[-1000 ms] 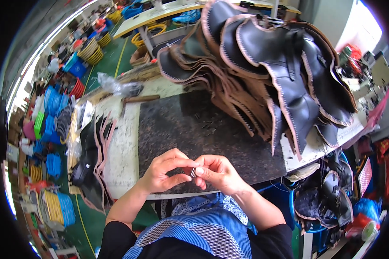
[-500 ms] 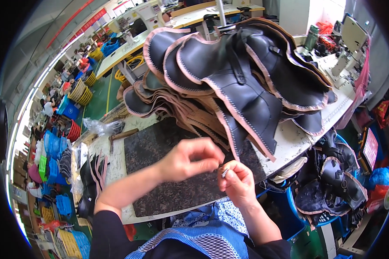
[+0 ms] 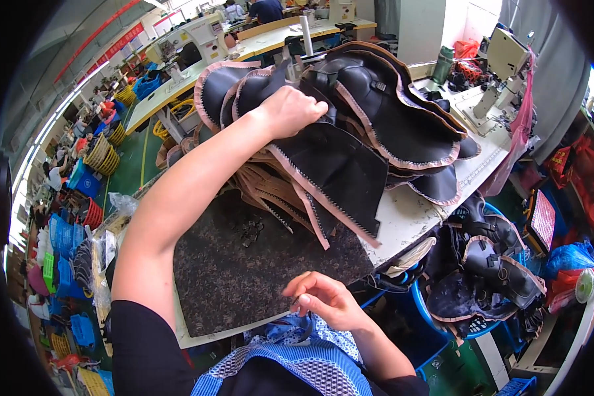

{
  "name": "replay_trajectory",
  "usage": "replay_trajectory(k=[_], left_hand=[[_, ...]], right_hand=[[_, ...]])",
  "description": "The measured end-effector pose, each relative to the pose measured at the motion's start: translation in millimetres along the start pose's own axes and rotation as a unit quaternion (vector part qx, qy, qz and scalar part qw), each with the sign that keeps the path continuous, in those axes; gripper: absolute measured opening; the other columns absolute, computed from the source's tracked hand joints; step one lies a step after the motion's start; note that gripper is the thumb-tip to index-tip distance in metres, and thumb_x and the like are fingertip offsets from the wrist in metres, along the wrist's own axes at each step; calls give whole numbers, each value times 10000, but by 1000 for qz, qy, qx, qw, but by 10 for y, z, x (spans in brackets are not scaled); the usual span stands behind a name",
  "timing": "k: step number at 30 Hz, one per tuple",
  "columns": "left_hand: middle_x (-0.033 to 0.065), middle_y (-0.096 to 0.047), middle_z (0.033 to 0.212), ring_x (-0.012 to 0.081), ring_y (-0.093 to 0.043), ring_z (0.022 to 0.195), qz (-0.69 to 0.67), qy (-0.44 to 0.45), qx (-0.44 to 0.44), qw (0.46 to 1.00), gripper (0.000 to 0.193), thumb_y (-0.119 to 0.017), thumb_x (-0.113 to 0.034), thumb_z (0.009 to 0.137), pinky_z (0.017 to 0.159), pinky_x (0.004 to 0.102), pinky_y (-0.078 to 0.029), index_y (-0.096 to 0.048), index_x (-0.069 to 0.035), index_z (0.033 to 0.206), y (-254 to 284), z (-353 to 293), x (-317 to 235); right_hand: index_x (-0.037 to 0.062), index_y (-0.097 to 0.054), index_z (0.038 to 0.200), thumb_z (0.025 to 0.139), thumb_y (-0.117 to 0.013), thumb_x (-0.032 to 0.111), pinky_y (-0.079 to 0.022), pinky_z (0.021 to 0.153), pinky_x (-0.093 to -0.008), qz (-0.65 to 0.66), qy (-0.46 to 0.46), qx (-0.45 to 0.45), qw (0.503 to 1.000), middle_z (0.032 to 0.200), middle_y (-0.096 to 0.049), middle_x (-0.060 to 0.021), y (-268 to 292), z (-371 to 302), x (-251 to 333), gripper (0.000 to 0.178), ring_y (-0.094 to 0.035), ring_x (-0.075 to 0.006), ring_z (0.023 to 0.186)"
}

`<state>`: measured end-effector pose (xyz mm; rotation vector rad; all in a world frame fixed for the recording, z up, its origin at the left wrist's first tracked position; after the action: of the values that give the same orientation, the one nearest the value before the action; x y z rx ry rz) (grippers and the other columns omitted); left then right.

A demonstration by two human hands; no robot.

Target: Assembling shoe components by attaching metal pieces to leather uppers.

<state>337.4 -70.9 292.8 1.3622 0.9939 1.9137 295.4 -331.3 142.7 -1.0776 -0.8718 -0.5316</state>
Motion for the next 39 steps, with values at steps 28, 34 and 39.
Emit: replay_trajectory(k=[28,34,39], left_hand=[[175,-613,716,218,-602,660,-597,450,24,664,324,-754,-200,842,652,395,-485,-569,56,911,724,-3473,-786],[149,-539,645,202,-550,602,-604,452,31,656,385,-767,-230,832,597,394,-448,-495,39,789,684,-3557,-835],[124,-509,627,185,-501,583,-634,447,17,631,388,-770,-230,835,572,375,-423,-486,26,767,659,-3603,-877]], right_hand=[[-2,-685,951,857,-700,-23,-509,681,-289,-425,165,95,885,873,-678,-98,-1100,1293,285,97,-655,-206,773],[0,-675,928,850,-704,-21,-497,669,-297,-436,162,139,874,866,-678,-84,-1205,1318,215,85,-641,-211,753],[10,-663,917,847,-712,-9,-471,652,-294,-431,139,146,879,850,-667,-76,-1167,1361,104,88,-616,-204,735]])
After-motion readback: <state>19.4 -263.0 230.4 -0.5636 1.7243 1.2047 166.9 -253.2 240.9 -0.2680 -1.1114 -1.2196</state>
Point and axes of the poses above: each hand's wrist, its own z-axis towards the middle knuckle, its own y-axis out of the back of the hand, x = y × z, the point moved 9 cm from there along z, towards the middle knuckle
